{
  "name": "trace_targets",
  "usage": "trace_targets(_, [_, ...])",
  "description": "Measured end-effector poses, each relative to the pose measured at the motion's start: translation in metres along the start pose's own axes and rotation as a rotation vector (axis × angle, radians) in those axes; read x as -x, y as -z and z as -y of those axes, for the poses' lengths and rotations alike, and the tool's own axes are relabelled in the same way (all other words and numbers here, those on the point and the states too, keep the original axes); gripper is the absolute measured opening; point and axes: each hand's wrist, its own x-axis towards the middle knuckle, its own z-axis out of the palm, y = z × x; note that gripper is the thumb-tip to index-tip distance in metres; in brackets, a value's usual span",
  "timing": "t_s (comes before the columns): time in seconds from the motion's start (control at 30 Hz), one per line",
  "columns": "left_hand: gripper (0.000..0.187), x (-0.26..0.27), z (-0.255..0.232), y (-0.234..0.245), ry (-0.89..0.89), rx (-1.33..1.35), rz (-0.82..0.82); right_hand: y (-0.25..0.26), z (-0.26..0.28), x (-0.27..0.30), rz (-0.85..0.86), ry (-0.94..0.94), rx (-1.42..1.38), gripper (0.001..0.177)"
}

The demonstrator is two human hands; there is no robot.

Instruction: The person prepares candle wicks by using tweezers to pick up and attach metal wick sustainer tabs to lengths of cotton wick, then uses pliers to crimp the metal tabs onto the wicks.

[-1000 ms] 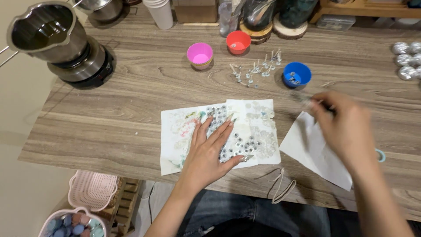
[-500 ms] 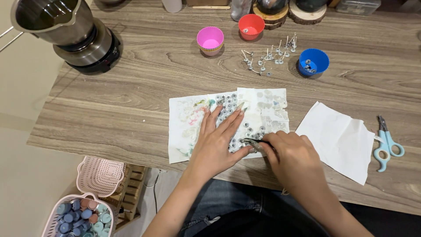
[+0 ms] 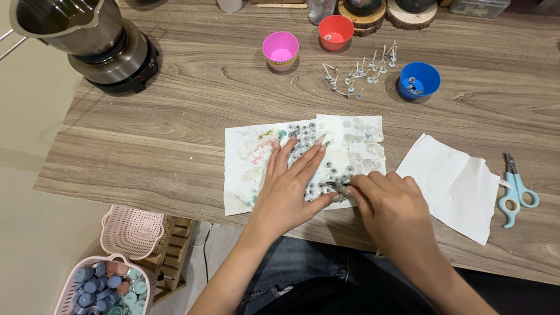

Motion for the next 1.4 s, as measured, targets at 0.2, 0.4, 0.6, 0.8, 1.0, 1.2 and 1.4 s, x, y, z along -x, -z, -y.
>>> trace_targets(0.2, [0.084,-0.001,-0.001,0.001,0.001,-0.014,0.006,-0.005,-0.001,-0.001,0.045,0.018,0.023,0.016])
trace_targets(0.4, [0.084,-0.001,-0.002,0.002,0.004,-0.013,0.011,-0.008,-0.004,-0.001,0.025,0.019,-0.015,0.015])
trace_targets(0.6, [0.084,0.0,-0.001,0.001,0.003,-0.008,0.013,-0.006,-0.016,-0.004,-0.036,-0.031,-0.076,0.014])
trace_targets(0.8, [0.082,-0.001,-0.001,0.001,-0.026,0.006,-0.012,0.014,-0.07,-0.024,-0.209,-0.179,-0.052,0.01])
trace_targets(1.0, [0.076,0.001,-0.003,0.002,-0.058,0.05,-0.143,0.002,-0.141,-0.075,-0.384,-0.196,0.089,0.012])
trace_targets(1.2, [0.065,-0.006,-0.025,0.003,-0.09,0.043,-0.288,0.011,-0.157,-0.074,-0.311,-0.165,0.148,0.014])
trace_targets(1.4, [0.041,-0.051,-0.066,-0.028,-0.061,0.099,-0.279,0.041,-0.159,-0.034,-0.237,-0.447,-0.253,0.023])
